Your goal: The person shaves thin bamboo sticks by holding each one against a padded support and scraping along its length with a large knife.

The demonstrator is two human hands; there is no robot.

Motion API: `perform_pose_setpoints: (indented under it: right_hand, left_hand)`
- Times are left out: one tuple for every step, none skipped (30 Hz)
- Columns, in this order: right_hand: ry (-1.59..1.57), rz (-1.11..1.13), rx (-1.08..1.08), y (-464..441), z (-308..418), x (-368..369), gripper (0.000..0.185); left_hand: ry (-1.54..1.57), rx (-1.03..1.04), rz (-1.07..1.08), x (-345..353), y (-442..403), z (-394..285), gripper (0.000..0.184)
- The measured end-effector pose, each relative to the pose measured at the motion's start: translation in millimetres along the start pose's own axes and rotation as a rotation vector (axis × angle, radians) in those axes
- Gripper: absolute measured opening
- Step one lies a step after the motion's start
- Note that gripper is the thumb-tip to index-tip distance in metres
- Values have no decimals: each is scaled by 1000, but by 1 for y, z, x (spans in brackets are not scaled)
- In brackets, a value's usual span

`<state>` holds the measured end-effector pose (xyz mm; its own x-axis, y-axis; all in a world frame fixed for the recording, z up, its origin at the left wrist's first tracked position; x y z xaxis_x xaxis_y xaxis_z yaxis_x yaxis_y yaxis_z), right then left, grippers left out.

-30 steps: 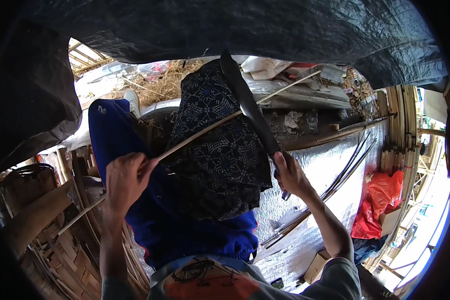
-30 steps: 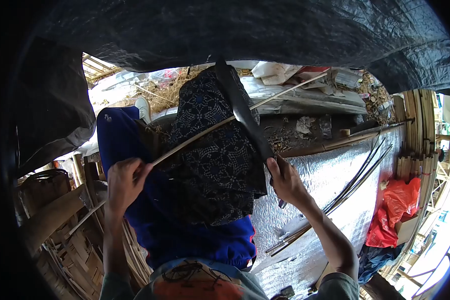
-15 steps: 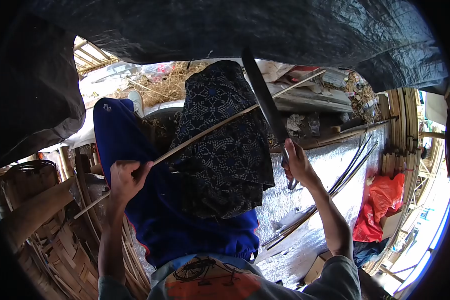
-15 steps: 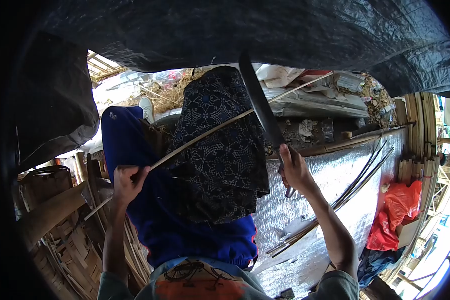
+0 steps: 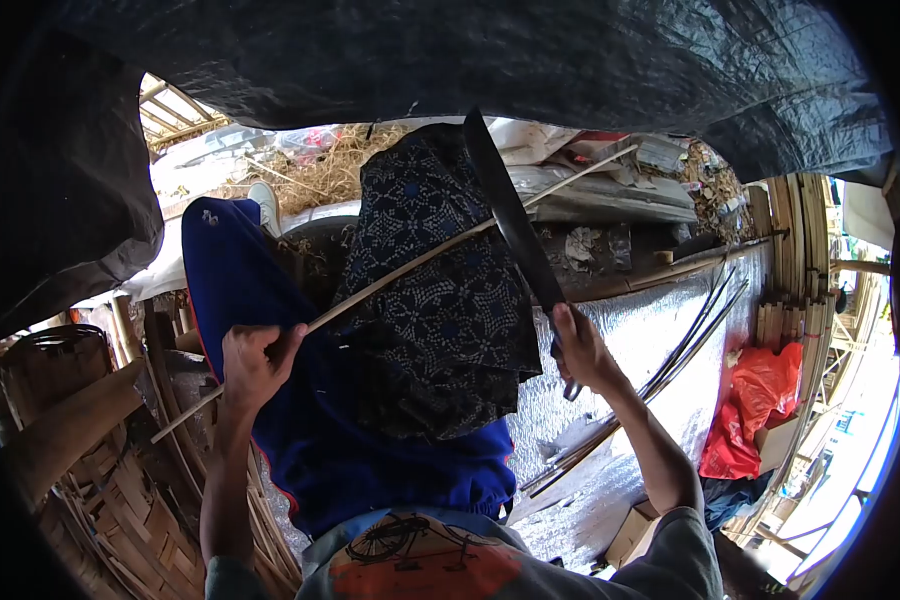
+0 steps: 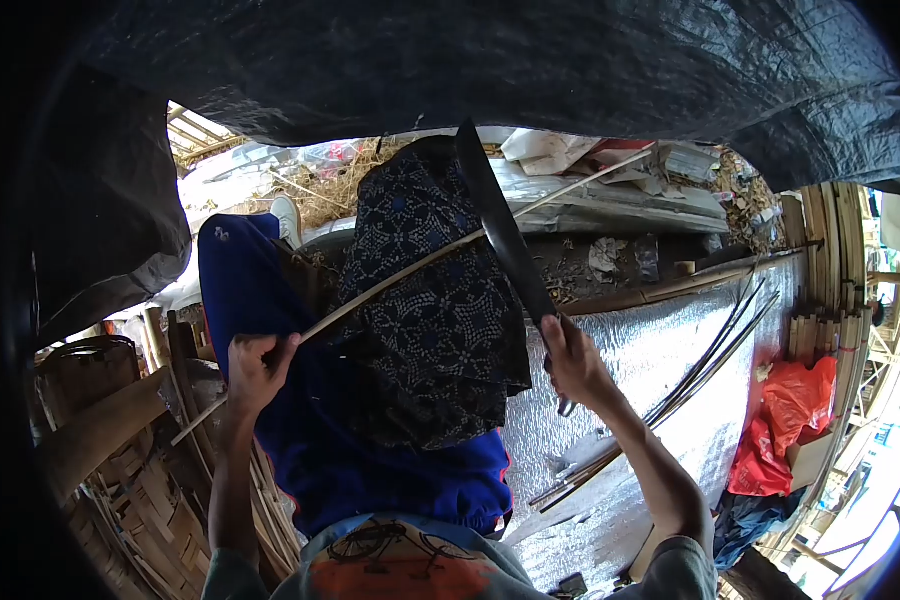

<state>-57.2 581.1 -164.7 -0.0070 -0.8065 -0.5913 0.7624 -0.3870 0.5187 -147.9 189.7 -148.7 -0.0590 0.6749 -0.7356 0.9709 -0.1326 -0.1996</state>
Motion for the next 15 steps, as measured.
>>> perform_pose_setpoints:
  right_hand:
    - [-15,-16,28,-7,-1,-7,55]
    - [-34,-30,57,-12,0,-11,55]
    - [-127,-53,123,-16,3,-13,55]
    - [-168,-39,147,-22,-1,-14,56]
    - [-110,-62,128,-16,0,-10,55]
    - [-50,-82,99,-10,4,-2,55]
    - [44,31,-37,5,17,9,54]
    - [-38,73,78,10,7,12,55]
    - [-49,49,105,6,5,5,54]
    - [-56,31,118,-2,4,-3,54]
    - [-117,14,117,-6,8,-7,55]
    - [-181,-14,148,-14,2,-10,54]
    - [-221,-56,156,-21,0,-11,54]
    - [-257,-100,162,-23,0,-13,54]
    - [-153,-49,153,-12,7,-5,55]
  left_hand:
    - [-8,52,-19,2,2,-2,51]
    - [-20,105,-35,2,3,-3,52]
    - [-23,104,-31,2,3,-4,52]
    - [-26,84,-22,2,2,-4,52]
    - [-27,65,-19,2,1,-3,52]
    - [-25,63,-24,1,1,-2,52]
    - [-10,33,-24,-2,1,1,52]
    - [6,4,-14,-2,1,2,52]
    - [8,9,-7,0,2,2,52]
    - [-6,49,-20,1,5,1,52]
    - [-23,90,-33,2,6,-1,52]
    - [-26,90,-30,2,4,-1,52]
    - [-26,67,-16,2,2,-2,52]
    - [-23,42,-2,3,2,-1,51]
    - [-20,39,-7,2,1,-1,51]
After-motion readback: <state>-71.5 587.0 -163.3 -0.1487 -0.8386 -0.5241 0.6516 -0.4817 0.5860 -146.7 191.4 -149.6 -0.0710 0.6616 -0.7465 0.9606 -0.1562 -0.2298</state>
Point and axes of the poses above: each hand's wrist, its own y-axis away from the middle knuckle, its own x-axis out of the palm, z = x × y, the point moved 7 cm from there along -y, towards the middle knuckle, and after that the axes turned 15 degrees about -z, right-handed, at the moved point
